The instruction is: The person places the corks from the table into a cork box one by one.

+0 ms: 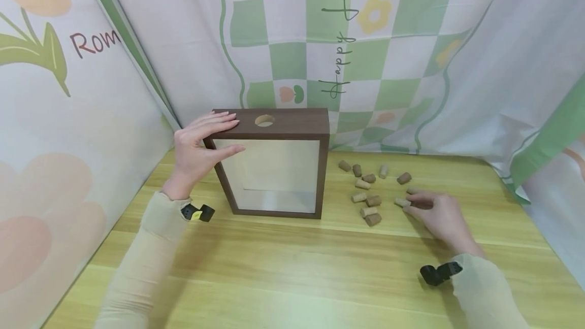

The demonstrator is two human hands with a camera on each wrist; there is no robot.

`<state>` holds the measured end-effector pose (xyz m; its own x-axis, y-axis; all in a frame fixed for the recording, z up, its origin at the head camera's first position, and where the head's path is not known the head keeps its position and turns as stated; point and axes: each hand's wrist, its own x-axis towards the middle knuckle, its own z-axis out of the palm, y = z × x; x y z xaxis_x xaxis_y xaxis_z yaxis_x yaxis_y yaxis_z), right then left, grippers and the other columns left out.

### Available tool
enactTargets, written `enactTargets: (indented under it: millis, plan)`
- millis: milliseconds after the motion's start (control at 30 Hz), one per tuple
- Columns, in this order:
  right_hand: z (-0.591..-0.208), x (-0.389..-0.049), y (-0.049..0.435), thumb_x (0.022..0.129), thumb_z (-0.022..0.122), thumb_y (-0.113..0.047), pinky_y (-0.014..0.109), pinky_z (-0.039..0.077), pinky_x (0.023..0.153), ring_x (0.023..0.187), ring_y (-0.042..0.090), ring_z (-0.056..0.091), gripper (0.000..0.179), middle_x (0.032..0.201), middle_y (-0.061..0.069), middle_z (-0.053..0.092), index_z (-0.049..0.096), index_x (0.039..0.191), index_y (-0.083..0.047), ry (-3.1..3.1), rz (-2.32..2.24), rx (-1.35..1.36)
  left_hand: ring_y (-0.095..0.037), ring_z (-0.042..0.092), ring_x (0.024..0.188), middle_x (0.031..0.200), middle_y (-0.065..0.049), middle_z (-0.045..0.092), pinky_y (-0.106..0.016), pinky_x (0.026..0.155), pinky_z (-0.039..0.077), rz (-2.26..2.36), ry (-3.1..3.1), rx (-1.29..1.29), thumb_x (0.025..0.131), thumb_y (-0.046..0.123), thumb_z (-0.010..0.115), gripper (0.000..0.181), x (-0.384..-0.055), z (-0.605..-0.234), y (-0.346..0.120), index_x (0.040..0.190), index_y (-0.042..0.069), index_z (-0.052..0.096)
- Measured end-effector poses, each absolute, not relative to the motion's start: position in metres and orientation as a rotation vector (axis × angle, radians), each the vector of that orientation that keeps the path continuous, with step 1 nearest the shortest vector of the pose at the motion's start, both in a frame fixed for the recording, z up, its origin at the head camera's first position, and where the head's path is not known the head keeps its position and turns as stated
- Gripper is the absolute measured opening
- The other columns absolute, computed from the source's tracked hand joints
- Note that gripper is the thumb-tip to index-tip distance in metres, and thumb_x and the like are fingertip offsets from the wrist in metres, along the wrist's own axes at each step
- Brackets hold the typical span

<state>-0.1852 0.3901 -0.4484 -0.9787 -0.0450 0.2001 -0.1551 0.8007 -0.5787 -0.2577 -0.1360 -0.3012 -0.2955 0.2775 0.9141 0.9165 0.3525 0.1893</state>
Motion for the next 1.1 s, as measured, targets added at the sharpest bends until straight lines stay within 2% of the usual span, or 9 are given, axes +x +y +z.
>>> enactTargets:
  millis: [133, 200, 333, 433, 600, 733, 833, 933, 1100]
  plan:
    - [-0.437, -0.185, 0.387, 0.094, 0.075, -0.040, 0.011, 0.048, 0.073, 0.096, 0.023, 0.069, 0.042, 0.120, 0.018, 0.071, 0.074, 0.120, -0.007, -2.801, 0.954, 0.109, -0.030, 0.067, 0.114, 0.116, -0.010, 0.073, -0.043, 0.108, 0.047, -0.979, -1.765, -1.044, 0.067, 0.014, 0.097, 0.048, -0.258, -0.301, -0.135, 0.110, 0.003, 0.079]
    - [-0.428, -0.185, 0.383, 0.094, 0.076, -0.038, 0.011, 0.047, 0.071, 0.091, 0.015, 0.067, 0.040, 0.113, 0.020, 0.072, 0.074, 0.119, -0.007, -2.779, 0.953, 0.108, -0.030, 0.068, 0.113, 0.115, -0.010, 0.073, -0.043, 0.107, 0.047, -0.986, -1.758, -1.034, 0.067, 0.012, 0.097, 0.047, -0.258, -0.302, -0.134, 0.109, 0.003, 0.079]
    - [-0.407, -0.186, 0.372, 0.094, 0.076, -0.036, 0.037, 0.055, 0.083, 0.100, 0.030, 0.068, 0.038, 0.113, 0.023, 0.072, 0.074, 0.116, -0.005, -2.734, 0.927, 0.119, -0.029, 0.069, 0.110, 0.112, -0.009, 0.074, -0.042, 0.106, 0.048, -0.996, -1.743, -1.004, 0.068, 0.012, 0.097, 0.043, -0.258, -0.301, -0.132, 0.107, 0.003, 0.080]
    - [-0.389, -0.185, 0.360, 0.095, 0.074, -0.044, 0.062, 0.049, 0.087, 0.113, 0.049, 0.059, 0.045, 0.119, 0.025, 0.069, 0.073, 0.119, -0.005, -2.738, 0.943, 0.089, -0.028, 0.070, 0.109, 0.111, -0.008, 0.075, -0.041, 0.105, 0.049, -1.009, -1.736, -0.981, 0.070, 0.012, 0.096, 0.039, -0.258, -0.301, -0.129, 0.105, 0.004, 0.081]
    - [-0.360, -0.184, 0.341, 0.094, 0.075, -0.042, 0.063, 0.047, 0.090, 0.116, 0.044, 0.059, 0.043, 0.120, 0.021, 0.069, 0.074, 0.118, -0.007, -2.657, 0.938, 0.098, -0.027, 0.070, 0.109, 0.111, -0.007, 0.075, -0.041, 0.105, 0.049, -1.025, -1.741, -0.960, 0.070, 0.011, 0.095, 0.037, -0.259, -0.303, -0.127, 0.104, 0.005, 0.081]
    - [-0.339, -0.186, 0.322, 0.091, 0.080, -0.038, 0.037, 0.048, 0.100, 0.109, 0.026, 0.063, 0.033, 0.113, 0.013, 0.074, 0.078, 0.113, -0.014, -2.549, 0.899, 0.164, -0.028, 0.070, 0.108, 0.110, -0.007, 0.075, -0.042, 0.105, 0.049, -1.034, -1.730, -0.963, 0.069, 0.011, 0.096, 0.038, -0.261, -0.303, -0.127, 0.103, 0.004, 0.081]
    - [-0.322, -0.190, 0.306, 0.090, 0.081, -0.037, 0.018, 0.044, 0.094, 0.105, 0.009, 0.062, 0.031, 0.112, 0.008, 0.075, 0.079, 0.114, -0.019, -2.512, 0.914, 0.214, -0.028, 0.070, 0.107, 0.109, -0.008, 0.075, -0.042, 0.104, 0.049, -1.035, -1.718, -0.965, 0.068, 0.009, 0.096, 0.038, -0.261, -0.303, -0.127, 0.103, 0.003, 0.081]
    - [-0.305, -0.193, 0.292, 0.090, 0.082, -0.026, 0.012, 0.044, 0.090, 0.099, -0.004, 0.060, 0.026, 0.112, 0.008, 0.075, 0.080, 0.114, -0.018, -2.427, 0.946, 0.304, -0.028, 0.070, 0.107, 0.109, -0.008, 0.075, -0.042, 0.104, 0.050, -1.030, -1.720, -0.963, 0.069, 0.010, 0.096, 0.038, -0.260, -0.301, -0.127, 0.103, 0.003, 0.081]
    - [-0.273, -0.196, 0.268, 0.086, 0.084, -0.008, 0.010, 0.044, 0.093, 0.102, -0.007, 0.061, 0.027, 0.109, 0.005, 0.076, 0.081, 0.113, -0.014, -2.222, 0.916, 0.479, -0.028, 0.070, 0.106, 0.109, -0.008, 0.075, -0.041, 0.104, 0.050, -1.034, -1.722, -0.956, 0.069, 0.010, 0.096, 0.038, -0.258, -0.300, -0.127, 0.103, 0.003, 0.081]
